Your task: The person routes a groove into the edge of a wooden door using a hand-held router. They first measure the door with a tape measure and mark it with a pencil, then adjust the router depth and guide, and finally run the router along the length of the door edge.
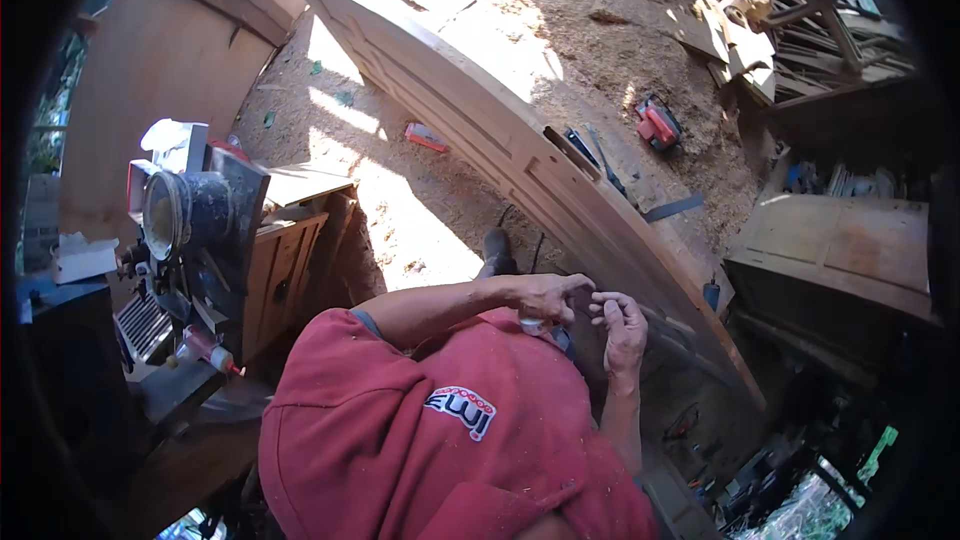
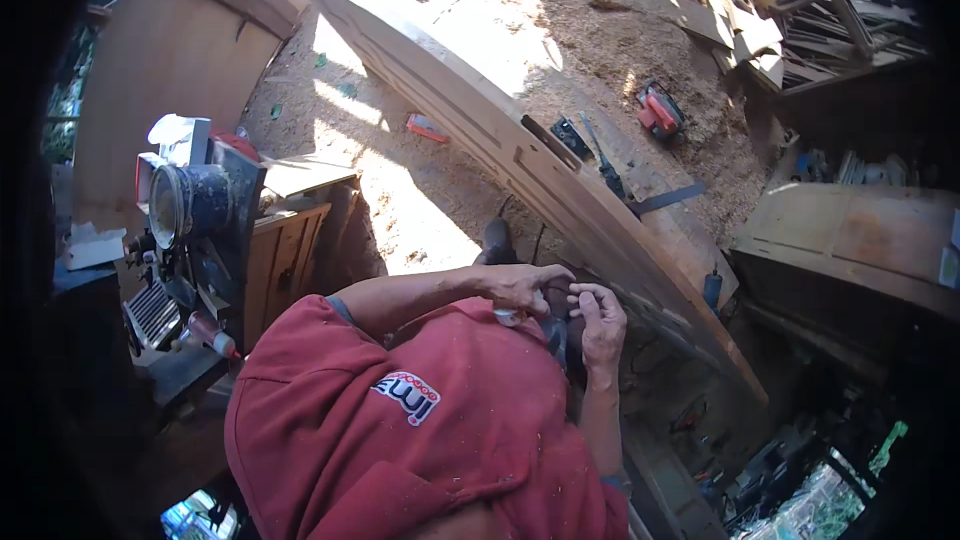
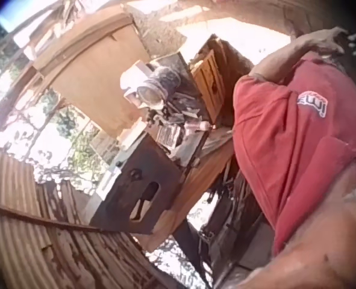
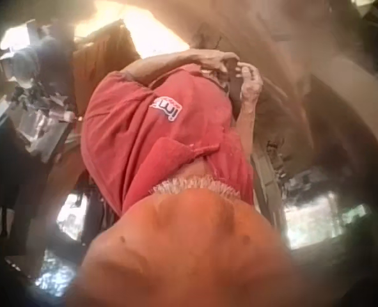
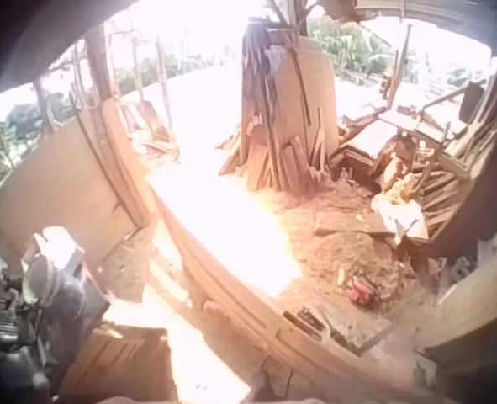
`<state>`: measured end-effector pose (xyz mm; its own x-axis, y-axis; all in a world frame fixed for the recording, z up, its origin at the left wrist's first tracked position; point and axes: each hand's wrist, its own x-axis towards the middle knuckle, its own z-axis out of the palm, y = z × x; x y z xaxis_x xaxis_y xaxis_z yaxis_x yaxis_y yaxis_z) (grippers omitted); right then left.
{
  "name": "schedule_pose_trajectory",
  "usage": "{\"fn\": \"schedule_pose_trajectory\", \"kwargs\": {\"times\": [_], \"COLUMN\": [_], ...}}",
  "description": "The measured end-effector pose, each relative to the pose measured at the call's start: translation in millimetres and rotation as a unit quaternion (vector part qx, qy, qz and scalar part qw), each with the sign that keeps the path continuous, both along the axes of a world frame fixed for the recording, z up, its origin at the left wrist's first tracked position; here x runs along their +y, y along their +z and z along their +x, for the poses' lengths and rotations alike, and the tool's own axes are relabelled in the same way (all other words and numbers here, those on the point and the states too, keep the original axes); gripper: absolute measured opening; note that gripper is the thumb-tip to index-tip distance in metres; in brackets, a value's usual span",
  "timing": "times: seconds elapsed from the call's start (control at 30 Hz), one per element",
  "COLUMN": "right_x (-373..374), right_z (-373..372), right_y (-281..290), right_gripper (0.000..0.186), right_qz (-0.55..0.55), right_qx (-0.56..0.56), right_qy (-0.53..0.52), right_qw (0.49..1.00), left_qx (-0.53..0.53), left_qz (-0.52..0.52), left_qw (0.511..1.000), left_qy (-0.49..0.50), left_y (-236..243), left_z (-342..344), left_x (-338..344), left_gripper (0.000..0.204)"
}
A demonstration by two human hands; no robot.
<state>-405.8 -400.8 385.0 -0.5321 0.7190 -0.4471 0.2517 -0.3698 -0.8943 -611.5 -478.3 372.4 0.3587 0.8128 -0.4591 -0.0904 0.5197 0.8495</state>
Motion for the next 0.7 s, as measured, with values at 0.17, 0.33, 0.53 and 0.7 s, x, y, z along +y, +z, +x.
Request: {"fn": "schedule_pose_trajectory", "kwargs": {"times": [0.17,0.33,0.53,0.7], "right_x": [6,69,153,155], "right_z": [-29,-37,-21,-27], "right_y": [-4,-32,-78,-84], "right_gripper": [0.021,0.023,0.029,0.037], "right_qz": [0.093,0.394,0.500,0.553], "right_qx": [-0.095,-0.132,-0.213,-0.252], "right_qy": [0.120,0.119,0.069,0.201], "right_qw": [0.984,0.902,0.836,0.768], "left_qx": [-0.185,-0.310,0.001,0.241], "left_qz": [-0.107,-0.096,0.005,-0.076], "left_qw": [0.910,0.707,0.441,0.179], "left_qy": [0.355,0.628,0.897,0.951], "left_y": [-45,-25,-31,-87], "left_z": [-33,-116,-232,-309], "left_x": [-40,-145,-276,-409], "left_gripper": [0.036,0.022,0.022,0.062]}}
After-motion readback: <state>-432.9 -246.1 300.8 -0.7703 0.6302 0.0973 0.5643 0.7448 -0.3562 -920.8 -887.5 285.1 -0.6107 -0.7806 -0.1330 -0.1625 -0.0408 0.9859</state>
